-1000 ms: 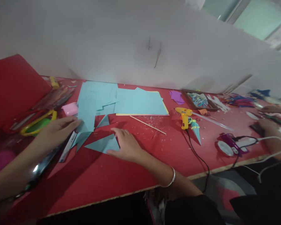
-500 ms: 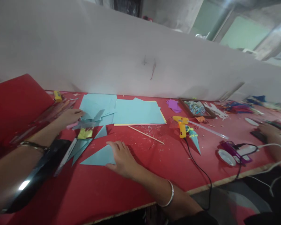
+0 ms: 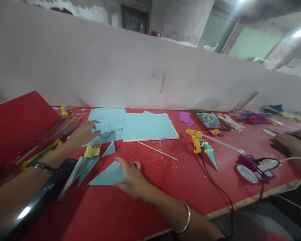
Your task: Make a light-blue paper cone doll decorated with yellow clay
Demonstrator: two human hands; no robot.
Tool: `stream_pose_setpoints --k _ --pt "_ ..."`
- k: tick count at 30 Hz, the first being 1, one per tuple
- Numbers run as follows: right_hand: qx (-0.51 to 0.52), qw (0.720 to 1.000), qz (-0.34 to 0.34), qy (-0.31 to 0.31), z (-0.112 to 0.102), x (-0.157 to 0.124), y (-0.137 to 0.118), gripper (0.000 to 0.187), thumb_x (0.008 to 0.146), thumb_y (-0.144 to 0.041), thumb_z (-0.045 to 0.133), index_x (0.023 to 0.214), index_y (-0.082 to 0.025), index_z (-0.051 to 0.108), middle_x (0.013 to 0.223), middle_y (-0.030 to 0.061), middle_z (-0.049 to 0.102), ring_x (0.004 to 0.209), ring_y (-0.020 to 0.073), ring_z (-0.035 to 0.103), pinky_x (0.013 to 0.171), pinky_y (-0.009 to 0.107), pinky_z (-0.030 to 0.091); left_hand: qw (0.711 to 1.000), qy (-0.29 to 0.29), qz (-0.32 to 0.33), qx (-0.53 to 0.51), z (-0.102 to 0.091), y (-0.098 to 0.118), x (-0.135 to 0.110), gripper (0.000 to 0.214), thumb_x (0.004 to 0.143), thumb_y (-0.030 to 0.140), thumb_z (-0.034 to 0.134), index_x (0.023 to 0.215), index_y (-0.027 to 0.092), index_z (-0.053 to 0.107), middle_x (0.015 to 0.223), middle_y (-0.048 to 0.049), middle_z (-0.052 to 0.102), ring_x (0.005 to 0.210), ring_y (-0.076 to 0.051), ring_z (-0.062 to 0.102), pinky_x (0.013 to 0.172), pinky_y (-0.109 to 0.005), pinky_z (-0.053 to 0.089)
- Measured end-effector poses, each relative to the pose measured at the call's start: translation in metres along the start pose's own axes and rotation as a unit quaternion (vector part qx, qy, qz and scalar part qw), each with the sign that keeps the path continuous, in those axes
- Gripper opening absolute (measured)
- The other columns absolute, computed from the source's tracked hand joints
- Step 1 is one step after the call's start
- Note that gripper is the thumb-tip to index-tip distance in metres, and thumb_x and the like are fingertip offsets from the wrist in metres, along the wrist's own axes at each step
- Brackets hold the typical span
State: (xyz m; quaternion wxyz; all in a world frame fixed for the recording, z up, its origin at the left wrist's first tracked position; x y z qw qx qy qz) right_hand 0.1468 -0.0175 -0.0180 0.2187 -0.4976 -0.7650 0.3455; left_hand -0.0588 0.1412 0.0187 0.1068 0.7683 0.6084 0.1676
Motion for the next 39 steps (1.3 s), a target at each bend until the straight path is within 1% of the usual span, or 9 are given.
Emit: stream_pose_setpoints --k 5,8,10,16,19,23,28,31,39 --pt "0.012 1.0 0.011 -0.01 -0.002 0.002 0.005 0.044 0.072 -0.013 0.057 0.115 -0.021 0.049 0.097 0.0021 0.063 0.094 0.0179 0.057 0.098 0.043 0.022 0.98 -0.106 0.168 -0.01 -0.001 0.029 -0.042 0.042 0.076 0.004 0.039 0.112 0.021 0.054 0.113 -0.0024 0.057 0.098 -0.015 0.057 0.089 -0.029 0.045" --pt "-0.009 1.0 -0.014 -0.023 -0.006 0.003 0.004 0.019 0.074 -0.012 0.055 0.089 -0.021 0.06 0.091 0.0004 0.065 0.092 0.0173 0.058 0.097 0.044 0.022 0.936 -0.142 0.323 0.003 0.004 0.043 -0.075 0.052 0.073 -0.003 0.031 0.112 0.021 0.054 0.119 -0.0044 0.057 0.113 -0.016 0.05 0.096 -0.033 0.04" --pt "-0.011 0.999 -0.028 -0.024 -0.01 0.003 0.004 0.017 0.073 -0.008 0.054 0.08 -0.022 0.061 0.091 -0.0008 0.065 0.093 0.016 0.058 0.098 0.046 0.019 0.914 -0.153 0.375 0.021 0.008 0.046 -0.095 0.058 0.069 -0.003 0.036 0.118 0.024 0.051 0.127 -0.0047 0.053 0.117 -0.018 0.047 0.098 -0.036 0.038" --pt "-0.01 0.999 -0.052 -0.012 -0.023 0.004 0.008 0.016 0.071 -0.005 0.052 0.07 -0.019 0.058 0.083 -0.0032 0.064 0.089 0.0136 0.06 0.102 0.051 0.012 0.907 -0.159 0.368 0.125 0.016 0.047 -0.128 0.079 0.059 -0.002 0.044 0.129 0.032 0.04 0.144 -0.0017 0.036 0.133 -0.024 0.029 0.107 -0.052 0.021" --pt "0.009 0.992 -0.124 -0.019 -0.026 0.006 0.013 0.009 0.074 -0.013 0.054 0.067 -0.018 0.056 0.079 -0.0009 0.064 0.084 0.0136 0.06 0.096 0.04 0.03 0.908 -0.128 0.377 0.132 0.024 0.048 -0.138 0.068 0.068 0.01 0.054 0.131 0.03 0.039 0.141 -0.0051 0.04 0.13 -0.025 0.035 0.107 -0.051 0.021" --pt "0.054 0.973 -0.215 -0.067 -0.024 0.009 0.021 0.019 0.08 -0.019 0.047 0.063 -0.019 0.055 0.078 0.0026 0.062 0.078 0.0123 0.059 0.075 0.024 0.045 0.912 -0.02 0.386 0.139 0.038 0.051 -0.154 0.042 0.083 0.008 0.04 0.118 0.027 0.053 0.126 -0.0052 0.057 0.117 -0.019 0.05 0.099 -0.039 0.035" --pt "-0.024 0.971 -0.219 -0.093 -0.023 0.012 0.026 0.018 0.083 -0.022 0.05 0.068 -0.02 0.06 0.092 0.0027 0.065 0.09 0.0131 0.06 0.084 0.025 0.044 0.905 -0.061 0.398 0.135 0.047 0.06 -0.171 0.038 0.082 0.002 0.035 0.108 0.018 0.059 0.098 -0.0072 0.068 0.09 -0.02 0.063 0.079 -0.034 0.047" --pt "-0.092 0.966 -0.218 -0.101 -0.026 0.01 0.025 0.015 0.083 -0.023 0.052 0.076 -0.021 0.065 0.101 0.0034 0.065 0.097 0.0142 0.059 0.087 0.027 0.043 0.909 -0.075 0.386 0.139 0.048 0.065 -0.176 0.042 0.08 -0.001 0.035 0.111 0.015 0.056 0.097 -0.0077 0.068 0.085 -0.021 0.064 0.068 -0.032 0.049" --pt "-0.172 0.96 -0.196 -0.103 -0.034 -0.02 0.022 0.025 0.076 -0.019 0.058 0.1 -0.023 0.065 0.121 0.0058 0.06 0.117 0.0174 0.05 0.097 0.035 0.037 0.927 -0.096 0.335 0.139 0.044 0.065 -0.187 0.05 0.077 -0.003 0.035 0.115 0.021 0.056 0.111 -0.0042 0.065 0.095 -0.02 0.062 0.077 -0.032 0.05"
Point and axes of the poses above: each hand's wrist, its own x-axis towards the middle knuckle, its own z-axis out of the palm, y = z × x, the point moved 1 cm from there along x, towards the middle knuckle
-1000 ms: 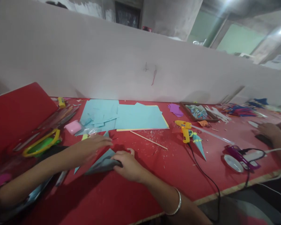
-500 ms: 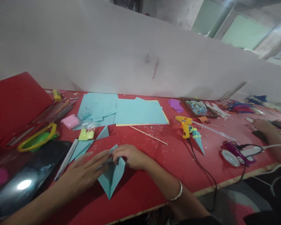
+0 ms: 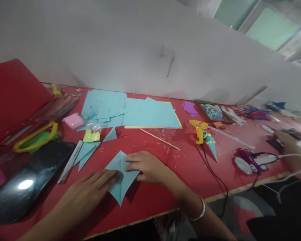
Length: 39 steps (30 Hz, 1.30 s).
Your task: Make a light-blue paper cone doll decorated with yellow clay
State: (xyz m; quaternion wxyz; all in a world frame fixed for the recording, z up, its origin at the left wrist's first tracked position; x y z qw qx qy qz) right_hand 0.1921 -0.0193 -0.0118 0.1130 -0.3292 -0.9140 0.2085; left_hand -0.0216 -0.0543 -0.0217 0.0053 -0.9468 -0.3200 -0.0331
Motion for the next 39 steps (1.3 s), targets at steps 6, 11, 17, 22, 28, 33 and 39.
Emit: stream_pose_setpoints --k 6,11,17,22,28,33,39 --pt "0.014 0.999 0.037 0.029 0.008 -0.013 -0.009 0.028 0.074 -0.016 0.058 0.1 -0.022 0.064 0.122 0.0053 0.058 0.115 0.0173 0.051 0.097 0.034 0.037 1.0 0.004 -0.025 -0.016 0.002 0.004 -0.005 0.053 0.073 -0.005 0.033 0.114 0.019 0.057 0.109 -0.0057 0.066 0.094 -0.021 0.062 0.074 -0.033 0.053" --pt "0.036 0.997 0.053 0.037 0.013 -0.014 -0.008 0.03 0.072 -0.015 0.057 0.1 -0.023 0.064 0.123 0.0044 0.058 0.116 0.0171 0.05 0.099 0.036 0.037 0.997 0.007 -0.069 -0.043 0.005 0.002 -0.009 0.055 0.074 -0.006 0.029 0.115 0.018 0.057 0.11 -0.008 0.065 0.092 -0.02 0.063 0.059 -0.027 0.054" --pt "0.063 0.994 0.089 0.032 0.015 -0.023 -0.013 0.03 0.079 -0.018 0.053 0.107 -0.026 0.062 0.132 0.002 0.051 0.124 0.0155 0.042 0.105 0.038 0.03 0.998 0.058 -0.022 -0.004 0.0 0.003 -0.009 0.054 0.069 -0.007 0.032 0.109 0.016 0.06 0.103 -0.0068 0.069 0.085 -0.021 0.066 0.054 -0.027 0.054" --pt "0.045 0.995 0.086 0.039 0.02 -0.031 -0.017 0.028 0.086 -0.015 0.045 0.106 -0.025 0.062 0.126 0.0011 0.057 0.12 0.0133 0.048 0.104 0.038 0.03 0.996 0.082 -0.026 -0.008 0.002 0.006 -0.014 0.055 0.069 -0.006 0.031 0.106 0.018 0.062 0.1 -0.0056 0.069 0.082 -0.02 0.066 0.047 -0.024 0.05" --pt "0.049 0.988 0.08 0.119 0.028 -0.032 -0.018 0.025 0.087 -0.018 0.043 0.097 -0.021 0.066 0.109 0.0057 0.064 0.103 0.0162 0.057 0.09 0.035 0.043 0.992 0.064 -0.099 -0.054 0.004 0.004 -0.016 0.047 0.077 0.002 0.031 0.105 0.023 0.063 0.098 -0.0036 0.07 0.079 -0.019 0.065 0.046 -0.025 0.048" --pt "0.058 0.977 0.121 0.165 0.028 -0.024 -0.022 0.021 0.087 -0.02 0.045 0.082 -0.017 0.065 0.088 0.0065 0.064 0.083 0.0153 0.057 0.076 0.029 0.046 0.974 0.079 -0.179 -0.117 0.005 0.006 -0.007 0.032 0.091 0.029 0.033 0.091 0.022 0.064 0.092 -0.0038 0.069 0.078 -0.02 0.065 0.052 -0.027 0.048" --pt "0.054 0.968 0.171 0.174 0.025 -0.015 -0.023 0.025 0.087 -0.026 0.046 0.065 -0.017 0.055 0.073 0.0037 0.057 0.071 0.014 0.052 0.066 0.026 0.041 0.958 0.076 -0.24 -0.139 0.006 0.004 -0.003 0.037 0.091 0.038 0.033 0.081 0.019 0.062 0.082 -0.0036 0.065 0.07 -0.018 0.062 0.052 -0.027 0.042"
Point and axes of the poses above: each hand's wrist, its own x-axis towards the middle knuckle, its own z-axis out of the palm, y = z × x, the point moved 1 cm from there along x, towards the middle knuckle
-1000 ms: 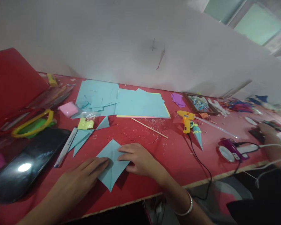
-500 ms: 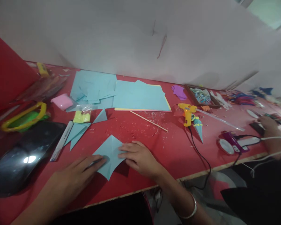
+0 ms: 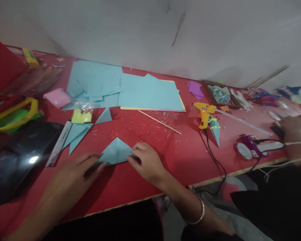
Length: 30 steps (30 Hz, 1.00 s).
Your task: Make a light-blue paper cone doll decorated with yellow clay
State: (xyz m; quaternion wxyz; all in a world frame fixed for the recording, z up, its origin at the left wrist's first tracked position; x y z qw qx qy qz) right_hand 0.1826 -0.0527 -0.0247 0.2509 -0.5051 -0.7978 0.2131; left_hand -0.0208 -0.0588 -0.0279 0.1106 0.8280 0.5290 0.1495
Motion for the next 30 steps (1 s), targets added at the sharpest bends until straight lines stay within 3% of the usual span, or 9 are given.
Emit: stream_pose_setpoints --k 6,17,21,25,30 --pt "-0.06 0.998 0.012 -0.001 0.005 0.001 0.001 0.027 0.087 -0.027 0.045 0.062 -0.017 0.049 0.064 0.0014 0.05 0.064 0.0137 0.046 0.061 0.026 0.035 0.999 0.032 -0.024 0.009 0.002 -0.002 0.001 0.033 0.091 0.037 0.035 0.078 0.016 0.059 0.085 -0.0053 0.061 0.074 -0.019 0.059 0.052 -0.027 0.04" --pt "-0.098 0.993 0.059 -0.004 0.006 0.002 0.0 0.03 0.087 -0.031 0.047 0.062 -0.017 0.052 0.066 0.001 0.052 0.065 0.0135 0.046 0.061 0.025 0.033 0.992 -0.029 -0.067 0.107 -0.003 0.006 0.0 0.029 0.09 0.029 0.036 0.085 0.021 0.063 0.091 -0.0051 0.06 0.063 -0.018 0.058 0.038 -0.023 0.026" --pt "-0.143 0.987 0.072 -0.014 0.007 0.002 -0.002 0.029 0.089 -0.031 0.045 0.065 -0.017 0.055 0.069 0.0024 0.054 0.067 0.015 0.047 0.063 0.026 0.034 0.994 0.01 -0.046 0.101 0.0 0.008 0.001 0.031 0.09 0.036 0.037 0.085 0.018 0.061 0.086 -0.0069 0.059 0.069 -0.021 0.058 0.041 -0.026 0.032" --pt "-0.193 0.979 0.069 -0.011 0.01 0.002 -0.003 0.029 0.089 -0.031 0.044 0.067 -0.016 0.057 0.07 0.0037 0.056 0.068 0.0164 0.047 0.063 0.028 0.034 0.993 0.072 0.0 0.094 0.005 0.01 0.002 0.037 0.089 0.041 0.036 0.084 0.012 0.059 0.082 -0.0107 0.059 0.076 -0.025 0.056 0.055 -0.031 0.042" --pt "-0.22 0.972 0.076 -0.027 0.009 0.005 -0.004 0.029 0.089 -0.03 0.043 0.068 -0.017 0.057 0.071 0.0036 0.057 0.069 0.0165 0.048 0.064 0.028 0.033 0.99 0.073 0.011 0.123 0.005 0.009 0.002 0.039 0.09 0.041 0.035 0.079 0.012 0.058 0.077 -0.0097 0.057 0.071 -0.024 0.055 0.06 -0.033 0.042"
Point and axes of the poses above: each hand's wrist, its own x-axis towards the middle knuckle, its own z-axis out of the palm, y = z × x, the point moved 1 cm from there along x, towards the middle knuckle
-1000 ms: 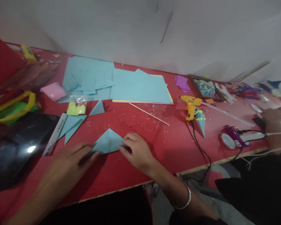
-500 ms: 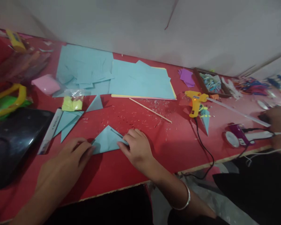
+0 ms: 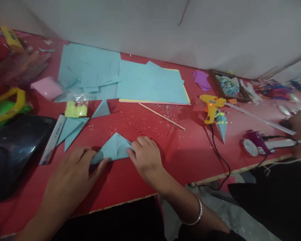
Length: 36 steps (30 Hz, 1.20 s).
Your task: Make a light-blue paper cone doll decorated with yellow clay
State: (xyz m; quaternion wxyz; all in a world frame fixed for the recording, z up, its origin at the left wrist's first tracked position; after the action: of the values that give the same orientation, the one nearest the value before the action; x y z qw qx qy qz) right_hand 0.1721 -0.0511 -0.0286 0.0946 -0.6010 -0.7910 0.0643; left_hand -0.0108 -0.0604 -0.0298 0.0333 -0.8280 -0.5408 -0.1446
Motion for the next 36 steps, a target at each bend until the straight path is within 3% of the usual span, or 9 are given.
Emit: stream_pose_setpoints --k 7,12,22,36 --pt "-0.017 0.999 0.02 -0.03 -0.004 0.006 -0.002 0.025 0.088 -0.03 0.047 0.069 -0.017 0.058 0.07 0.0036 0.058 0.068 0.0165 0.05 0.061 0.027 0.032 0.997 -0.018 0.019 0.068 -0.005 0.001 0.004 0.036 0.092 0.031 0.032 0.072 0.015 0.058 0.066 -0.0058 0.053 0.063 -0.023 0.053 0.054 -0.032 0.035" --pt "-0.024 0.999 0.022 -0.025 -0.003 0.006 -0.002 0.025 0.088 -0.029 0.047 0.068 -0.018 0.058 0.069 0.0035 0.058 0.068 0.0165 0.05 0.06 0.028 0.031 0.997 -0.042 0.017 0.054 -0.006 -0.002 0.008 0.039 0.091 0.022 0.025 0.07 0.017 0.058 0.061 -0.005 0.055 0.061 -0.023 0.054 0.056 -0.033 0.035" --pt "-0.021 0.999 0.017 -0.017 -0.002 0.007 -0.002 0.026 0.088 -0.028 0.045 0.067 -0.018 0.057 0.068 0.0039 0.059 0.067 0.0168 0.05 0.059 0.028 0.031 0.995 -0.081 0.003 0.058 -0.006 -0.002 0.011 0.037 0.091 0.022 0.023 0.071 0.02 0.055 0.065 -0.0057 0.064 0.065 -0.024 0.058 0.063 -0.036 0.037" --pt "-0.029 0.999 0.02 -0.03 -0.003 0.009 -0.002 0.023 0.087 -0.027 0.047 0.07 -0.017 0.058 0.069 0.0043 0.06 0.067 0.0168 0.05 0.058 0.028 0.031 0.991 -0.109 -0.013 0.069 -0.003 -0.003 0.011 0.034 0.092 0.024 0.026 0.07 0.02 0.052 0.063 -0.0056 0.063 0.064 -0.025 0.06 0.062 -0.037 0.037"
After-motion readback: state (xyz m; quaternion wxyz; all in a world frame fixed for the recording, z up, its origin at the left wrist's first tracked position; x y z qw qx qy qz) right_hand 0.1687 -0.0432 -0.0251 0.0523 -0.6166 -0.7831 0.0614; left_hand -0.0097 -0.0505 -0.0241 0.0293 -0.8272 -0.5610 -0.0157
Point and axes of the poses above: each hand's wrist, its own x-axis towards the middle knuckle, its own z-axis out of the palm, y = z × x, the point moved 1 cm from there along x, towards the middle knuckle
